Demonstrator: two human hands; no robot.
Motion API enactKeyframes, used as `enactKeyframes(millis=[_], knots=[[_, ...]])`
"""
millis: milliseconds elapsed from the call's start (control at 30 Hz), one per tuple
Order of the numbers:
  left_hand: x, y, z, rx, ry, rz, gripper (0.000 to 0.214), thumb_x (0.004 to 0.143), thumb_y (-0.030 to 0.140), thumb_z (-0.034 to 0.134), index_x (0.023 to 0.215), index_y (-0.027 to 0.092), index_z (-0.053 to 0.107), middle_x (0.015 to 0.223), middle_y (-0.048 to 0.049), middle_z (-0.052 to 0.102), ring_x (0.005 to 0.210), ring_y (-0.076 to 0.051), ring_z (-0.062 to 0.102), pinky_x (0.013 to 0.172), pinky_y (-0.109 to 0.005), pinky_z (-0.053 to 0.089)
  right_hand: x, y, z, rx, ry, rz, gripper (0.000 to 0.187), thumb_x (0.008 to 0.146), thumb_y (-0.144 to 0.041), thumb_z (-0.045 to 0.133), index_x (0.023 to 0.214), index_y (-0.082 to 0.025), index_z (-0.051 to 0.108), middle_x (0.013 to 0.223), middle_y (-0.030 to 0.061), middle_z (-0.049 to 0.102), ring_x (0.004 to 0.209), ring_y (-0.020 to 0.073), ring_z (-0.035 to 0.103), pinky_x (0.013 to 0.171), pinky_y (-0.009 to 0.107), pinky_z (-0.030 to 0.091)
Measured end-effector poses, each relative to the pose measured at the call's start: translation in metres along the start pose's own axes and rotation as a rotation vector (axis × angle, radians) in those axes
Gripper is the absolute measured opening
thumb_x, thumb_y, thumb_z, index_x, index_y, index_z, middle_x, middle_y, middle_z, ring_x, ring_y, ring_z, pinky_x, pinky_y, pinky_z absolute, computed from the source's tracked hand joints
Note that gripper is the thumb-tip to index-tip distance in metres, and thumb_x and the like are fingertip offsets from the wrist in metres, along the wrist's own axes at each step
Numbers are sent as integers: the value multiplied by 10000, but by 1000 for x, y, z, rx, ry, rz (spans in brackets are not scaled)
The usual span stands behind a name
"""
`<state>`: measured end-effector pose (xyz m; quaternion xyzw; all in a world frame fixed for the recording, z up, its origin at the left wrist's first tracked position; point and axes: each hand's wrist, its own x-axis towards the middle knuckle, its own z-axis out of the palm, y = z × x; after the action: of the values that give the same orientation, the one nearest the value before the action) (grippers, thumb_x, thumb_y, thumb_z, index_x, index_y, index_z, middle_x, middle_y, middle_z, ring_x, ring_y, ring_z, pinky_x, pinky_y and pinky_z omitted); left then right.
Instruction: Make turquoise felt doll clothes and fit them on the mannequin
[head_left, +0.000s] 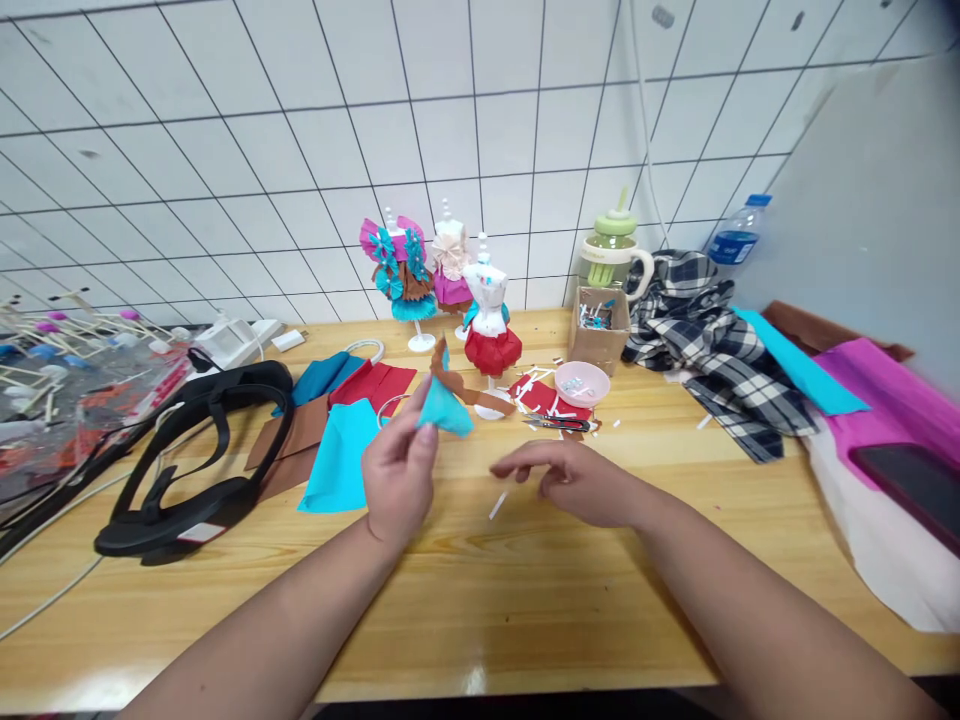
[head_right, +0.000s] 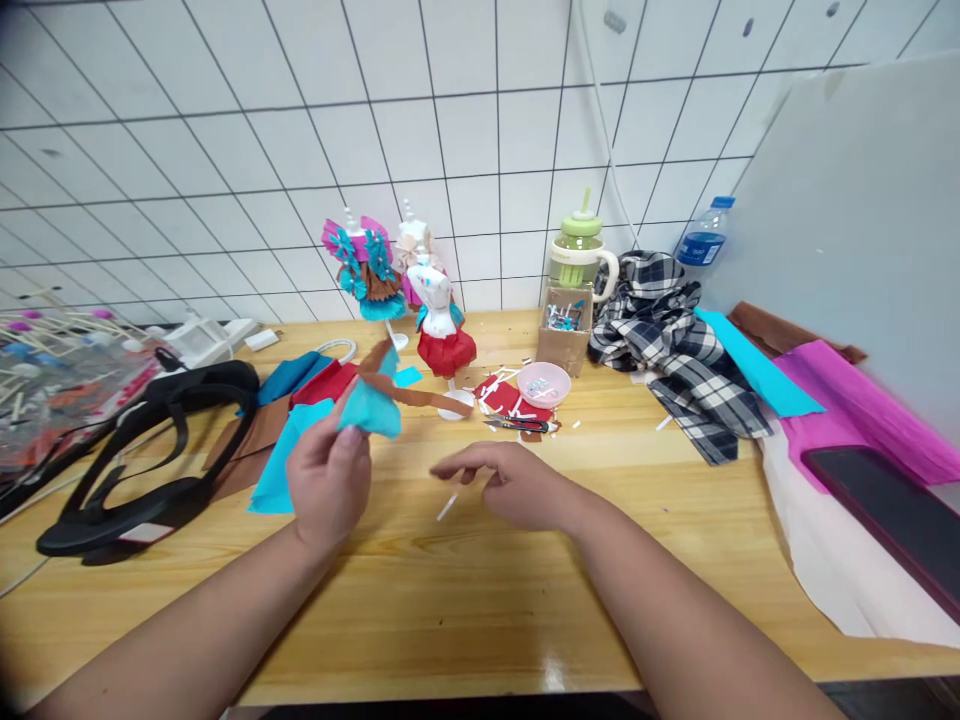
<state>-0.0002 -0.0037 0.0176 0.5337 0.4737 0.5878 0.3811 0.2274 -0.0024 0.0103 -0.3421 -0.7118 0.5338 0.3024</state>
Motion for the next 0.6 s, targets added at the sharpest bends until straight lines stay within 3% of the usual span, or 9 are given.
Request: enactKeyframes(millis=[33,100,167,233,367,500,600], knots=[[-2,2,-6,83,-45,159,272,755,515,671,785,244,669,1240,-52,654,1323,-273,462,1098,-426,382,2,1,3,-18,5,14,413,625,-34,454,876,-216,727,976,37,732,903,172,637,662,250,487],[-6,7,-13,204,-292,323,241,644,489,767,675,257,705,1084,-77,725,1233,-328,547,1056,-481,420,5,4,9,75,45,85,393,578,-40,434,791,-202,722,869,34,735,838,180,646,652,262,492],[-8,13,-13,278,-563,367,138,608,382,800,695,285,753,933,-88,759,1097,-326,640,988,-463,487,8,3,14,300,19,137,470,542,-67,455,905,-204,720,920,35,734,834,188,654,657,270,505],[-7,16,-8,314,-721,416,152,647,273,766,796,302,782,884,-83,766,1003,-293,687,953,-420,521,7,-1,16,551,-50,165,576,534,-107,467,1055,-210,691,1027,48,721,883,194,661,700,285,520],[-2,12,1,415,-762,527,255,701,249,714,945,291,774,1012,-81,753,1055,-269,669,1005,-408,483,2,-9,9,774,-112,170,720,546,-175,457,1256,-213,568,1126,75,686,911,203,659,788,349,527],[5,4,-2,434,-765,654,420,693,413,714,1093,284,734,1196,-108,686,1168,-311,588,1065,-453,386,1,-9,2,690,-34,108,755,612,-179,573,1350,-237,428,969,55,709,821,198,665,704,322,519],[7,-2,-3,371,-732,617,463,733,552,645,1080,262,738,1187,-128,688,1196,-330,545,1064,-457,362,5,-6,5,572,50,92,643,677,-214,671,1279,-225,446,829,23,702,789,185,670,652,270,487]])
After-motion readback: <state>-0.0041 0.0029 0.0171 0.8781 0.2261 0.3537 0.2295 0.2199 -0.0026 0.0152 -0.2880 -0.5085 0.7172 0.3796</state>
